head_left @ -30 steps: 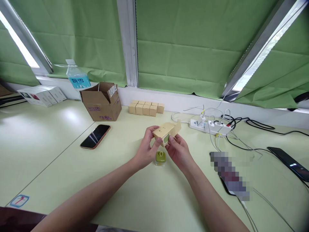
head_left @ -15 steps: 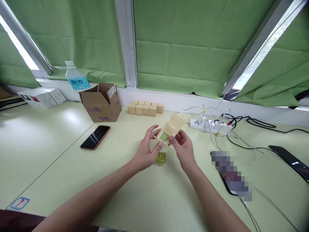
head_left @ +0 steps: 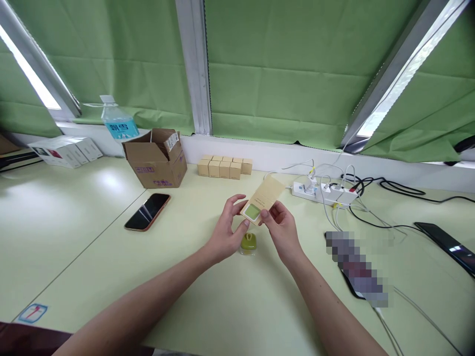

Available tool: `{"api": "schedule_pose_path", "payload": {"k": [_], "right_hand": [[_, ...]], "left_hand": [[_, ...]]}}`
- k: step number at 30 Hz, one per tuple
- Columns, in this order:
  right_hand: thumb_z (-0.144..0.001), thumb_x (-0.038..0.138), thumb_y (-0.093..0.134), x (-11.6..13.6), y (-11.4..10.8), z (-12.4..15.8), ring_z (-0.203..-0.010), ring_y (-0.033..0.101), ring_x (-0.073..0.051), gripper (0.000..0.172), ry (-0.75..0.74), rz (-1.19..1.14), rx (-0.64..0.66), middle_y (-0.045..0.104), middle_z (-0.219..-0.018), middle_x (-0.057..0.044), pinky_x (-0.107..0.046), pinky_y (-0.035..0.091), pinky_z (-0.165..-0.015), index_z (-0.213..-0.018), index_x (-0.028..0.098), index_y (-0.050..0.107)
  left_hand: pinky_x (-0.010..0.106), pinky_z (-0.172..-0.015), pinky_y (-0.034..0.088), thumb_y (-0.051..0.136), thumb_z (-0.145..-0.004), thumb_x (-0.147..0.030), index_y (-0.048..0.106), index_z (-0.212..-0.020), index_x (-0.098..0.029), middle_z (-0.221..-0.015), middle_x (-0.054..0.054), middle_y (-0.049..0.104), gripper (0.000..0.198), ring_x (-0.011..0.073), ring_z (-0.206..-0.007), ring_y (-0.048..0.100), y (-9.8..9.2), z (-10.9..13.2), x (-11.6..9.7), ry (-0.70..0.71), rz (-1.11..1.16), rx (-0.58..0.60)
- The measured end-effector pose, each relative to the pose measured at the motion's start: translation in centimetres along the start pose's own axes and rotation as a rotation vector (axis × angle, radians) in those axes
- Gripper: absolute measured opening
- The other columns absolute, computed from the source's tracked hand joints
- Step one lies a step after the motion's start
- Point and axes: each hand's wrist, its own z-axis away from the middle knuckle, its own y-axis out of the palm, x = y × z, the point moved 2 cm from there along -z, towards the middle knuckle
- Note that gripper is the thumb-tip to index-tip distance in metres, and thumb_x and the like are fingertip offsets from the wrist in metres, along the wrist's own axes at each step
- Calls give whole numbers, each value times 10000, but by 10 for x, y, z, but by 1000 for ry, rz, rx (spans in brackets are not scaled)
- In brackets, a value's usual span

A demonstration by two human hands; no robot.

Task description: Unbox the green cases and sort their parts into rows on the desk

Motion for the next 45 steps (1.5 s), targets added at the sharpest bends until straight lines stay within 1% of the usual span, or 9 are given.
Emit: {"api": "schedule_pose_path", "payload": {"k": [5,12,19,25,28,30,34,37,45], "right_hand": [[-721,581,920,-1,2,1,-825,595,-175,518,-6,16,7,708,-990,-33,-320,519,-716,-1019,240,670],[-745,607,895,-1,4,3,-738,584,-153,494,24,-30,-62,697,-889,-5,-311,509,-693,-992,232,686],[-757,595,896,0,2,3,-759,626,-147,493,84,-105,-42,740,-950,-26,-307,535,-718,-1010,219,701],[-691,577,946,0,6,6,-1004,704,-241,549,32,-39,-35,765,-1071,-68,-379,604,-861,-1035,234,690],[-744,621,894,-1,5,6,-997,724,-249,531,50,-60,-65,769,-1065,-68,-410,612,-896,-1045,233,693],[-759,636,876,0,4,6,-980,735,-253,528,66,-83,-75,773,-1069,-68,-428,615,-904,-1051,234,696],[-751,604,897,2,4,6,-973,741,-244,507,75,-97,-70,779,-1065,-64,-412,613,-905,-1039,235,701],[-750,597,901,3,4,7,-965,743,-238,501,76,-93,-69,781,-1051,-64,-400,612,-897,-1036,233,710],[-777,646,864,-1,2,4,-925,721,-231,515,84,-186,-59,775,-1087,-83,-395,611,-805,-1034,219,736]], "left_hand": [[402,-1012,479,678,-917,-246,403,-1386,-292,-1394,103,637,546,259,-1267,610,4,-3,-6,-92,106,4],[305,-793,436,638,-679,-72,417,-1265,-288,-1205,25,708,663,174,-938,636,4,-4,-6,-178,199,-48],[366,-880,457,703,-875,-267,415,-1315,-282,-1281,72,682,526,210,-1009,630,5,0,-8,-138,232,-10],[339,-862,461,714,-776,-179,424,-1275,-280,-1262,51,675,586,200,-1020,621,6,-3,-11,-175,216,-42],[299,-794,413,660,-681,-80,437,-1252,-287,-1222,18,688,647,171,-966,589,5,-2,-8,-154,183,-45],[298,-794,398,649,-704,-81,443,-1260,-290,-1221,14,695,629,166,-960,579,4,0,-7,-135,177,-33],[332,-851,441,697,-902,-275,417,-1314,-297,-1314,62,677,499,192,-1012,612,6,2,-8,-123,221,-6],[342,-870,465,759,-899,-355,406,-1309,-293,-1335,88,677,544,212,-1056,632,7,1,-11,-122,209,-17],[271,-699,456,708,-764,-121,406,-1305,-310,-1382,68,651,647,172,-910,641,8,2,-13,-173,225,14]]}}
